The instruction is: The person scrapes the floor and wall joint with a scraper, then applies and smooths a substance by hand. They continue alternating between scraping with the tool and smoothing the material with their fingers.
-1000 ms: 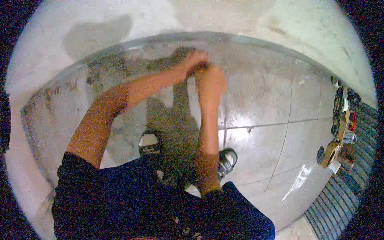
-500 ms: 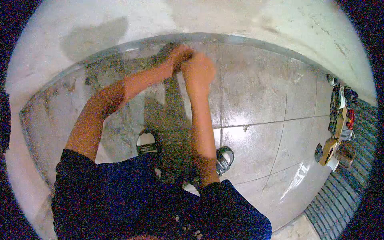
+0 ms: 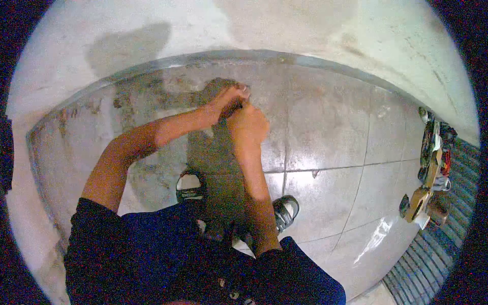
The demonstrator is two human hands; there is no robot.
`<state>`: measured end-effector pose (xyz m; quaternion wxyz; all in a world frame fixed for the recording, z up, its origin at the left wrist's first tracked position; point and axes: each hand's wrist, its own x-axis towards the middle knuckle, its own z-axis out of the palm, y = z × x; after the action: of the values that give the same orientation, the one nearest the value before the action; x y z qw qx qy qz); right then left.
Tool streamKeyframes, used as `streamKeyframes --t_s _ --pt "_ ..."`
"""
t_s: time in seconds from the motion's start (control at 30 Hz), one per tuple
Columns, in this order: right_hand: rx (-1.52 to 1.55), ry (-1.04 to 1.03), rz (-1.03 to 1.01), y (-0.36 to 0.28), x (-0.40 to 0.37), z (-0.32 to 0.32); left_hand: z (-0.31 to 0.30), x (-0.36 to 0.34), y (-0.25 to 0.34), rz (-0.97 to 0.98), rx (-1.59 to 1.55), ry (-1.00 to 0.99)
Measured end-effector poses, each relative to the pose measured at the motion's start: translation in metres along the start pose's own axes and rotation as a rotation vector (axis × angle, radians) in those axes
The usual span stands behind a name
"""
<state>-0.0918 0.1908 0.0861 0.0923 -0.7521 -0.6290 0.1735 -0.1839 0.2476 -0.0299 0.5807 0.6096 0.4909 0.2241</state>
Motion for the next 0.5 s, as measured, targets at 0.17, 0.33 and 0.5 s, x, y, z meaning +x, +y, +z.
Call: streamKeyframes --t_s 0.17,0.33,0.5 --pt "-0.004 0.029 -0.109 -0.011 0.035 -0.009 -0.029 0.025 0.015 0.328 0.574 0.030" --pt "0.015 0.013 0.012 -0.010 -0.018 0.004 0.001 -0.018 -0.006 0.096 0.379 0.068" --pt "-0.038 0.005 -0.120 -0.027 0.027 -0.012 -0.039 0.010 0.013 0.385 0.961 0.202"
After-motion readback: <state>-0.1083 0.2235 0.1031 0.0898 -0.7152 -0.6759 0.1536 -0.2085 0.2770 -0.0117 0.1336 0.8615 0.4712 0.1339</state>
